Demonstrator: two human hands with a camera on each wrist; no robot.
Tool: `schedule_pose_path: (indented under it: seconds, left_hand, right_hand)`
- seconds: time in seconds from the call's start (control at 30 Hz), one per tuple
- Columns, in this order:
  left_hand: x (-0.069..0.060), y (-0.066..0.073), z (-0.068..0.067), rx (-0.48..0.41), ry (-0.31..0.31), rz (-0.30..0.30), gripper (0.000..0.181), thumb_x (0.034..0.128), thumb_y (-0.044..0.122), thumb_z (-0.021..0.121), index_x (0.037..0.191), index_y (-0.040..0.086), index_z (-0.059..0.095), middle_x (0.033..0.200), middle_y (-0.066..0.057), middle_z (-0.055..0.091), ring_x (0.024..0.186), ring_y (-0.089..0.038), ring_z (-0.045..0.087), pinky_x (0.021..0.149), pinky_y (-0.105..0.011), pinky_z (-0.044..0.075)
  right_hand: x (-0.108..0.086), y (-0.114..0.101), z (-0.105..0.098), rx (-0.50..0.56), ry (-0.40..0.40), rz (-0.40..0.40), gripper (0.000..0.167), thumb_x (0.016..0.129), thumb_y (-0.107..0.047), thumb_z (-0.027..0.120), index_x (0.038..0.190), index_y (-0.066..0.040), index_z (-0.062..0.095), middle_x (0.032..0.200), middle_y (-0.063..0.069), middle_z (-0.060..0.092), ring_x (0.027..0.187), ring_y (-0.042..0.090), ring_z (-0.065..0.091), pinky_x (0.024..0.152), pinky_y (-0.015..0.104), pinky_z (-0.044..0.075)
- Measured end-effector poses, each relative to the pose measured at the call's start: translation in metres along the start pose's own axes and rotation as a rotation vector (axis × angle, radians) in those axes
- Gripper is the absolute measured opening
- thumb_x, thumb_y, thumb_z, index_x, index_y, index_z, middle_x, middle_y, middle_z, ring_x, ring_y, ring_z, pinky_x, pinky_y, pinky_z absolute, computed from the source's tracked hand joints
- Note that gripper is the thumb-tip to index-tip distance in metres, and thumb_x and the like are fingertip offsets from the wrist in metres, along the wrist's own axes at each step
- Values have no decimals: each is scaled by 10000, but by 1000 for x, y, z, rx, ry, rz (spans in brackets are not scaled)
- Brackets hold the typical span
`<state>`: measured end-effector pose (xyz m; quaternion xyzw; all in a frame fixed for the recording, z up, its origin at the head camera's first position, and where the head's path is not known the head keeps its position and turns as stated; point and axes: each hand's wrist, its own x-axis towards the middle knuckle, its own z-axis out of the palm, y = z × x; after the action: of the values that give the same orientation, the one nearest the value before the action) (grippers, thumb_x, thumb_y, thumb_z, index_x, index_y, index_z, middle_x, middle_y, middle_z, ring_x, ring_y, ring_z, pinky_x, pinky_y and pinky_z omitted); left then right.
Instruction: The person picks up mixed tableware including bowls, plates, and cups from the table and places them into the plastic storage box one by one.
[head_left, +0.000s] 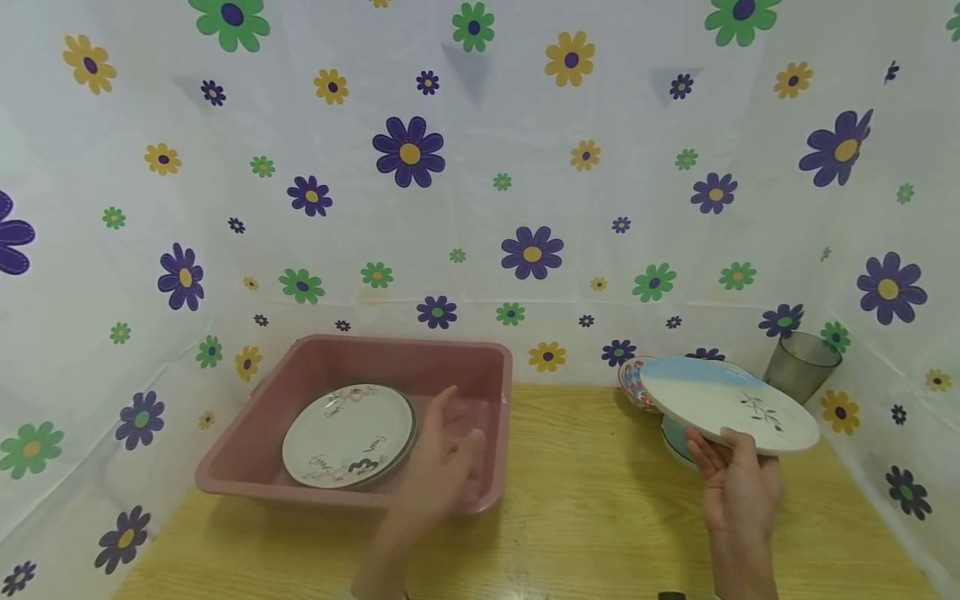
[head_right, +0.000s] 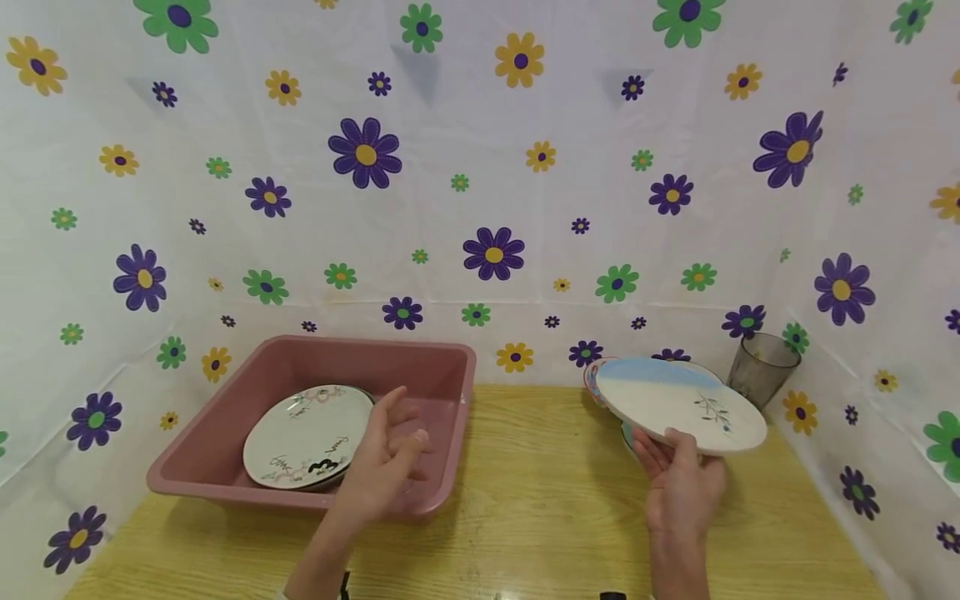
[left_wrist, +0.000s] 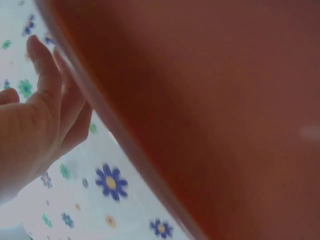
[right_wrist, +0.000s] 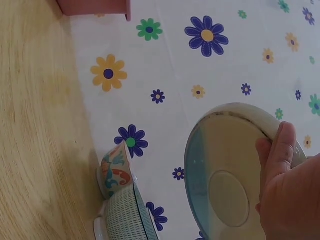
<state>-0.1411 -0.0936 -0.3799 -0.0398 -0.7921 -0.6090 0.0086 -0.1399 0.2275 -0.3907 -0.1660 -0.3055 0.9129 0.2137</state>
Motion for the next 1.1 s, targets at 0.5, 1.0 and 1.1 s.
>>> schedule_pose_path:
  seconds: [0.5, 1.0, 1.1]
  left_hand:
    - [-17, 5, 34, -459, -275, -46, 779, 1018, 160, 511, 1585, 148, -24, 1525, -321, 229, 1127, -371, 620, 820, -446, 583]
    - [-16, 7, 37, -578, -343, -108, 813, 1031, 256, 511, 1591, 194, -74, 1533, -284, 307, 1133, -387, 634, 852, -457, 571]
    - [-17, 8, 39, -605, -370, -110, 804, 1029, 266, 512, 1594, 203, -55, 1524, -268, 339, 1136, -391, 634, 862, -469, 566]
  right_hand:
    - [-4, -10, -3, 33, -255, 84, 449, 1017, -4, 327, 1445, -89, 220, 823, 171, 735, 656, 240, 736, 581, 250, 581]
    - [-8, -13, -5, 66, -541, 131, 380, 968, 50, 186, 1067, 41, 552, 734, 186, 722, 534, 205, 697, 475, 236, 542]
    - [-6, -12, -6, 30, -585, 157, 402, 968, 39, 176, 1059, 27, 567, 733, 159, 726, 505, 174, 672, 455, 212, 507]
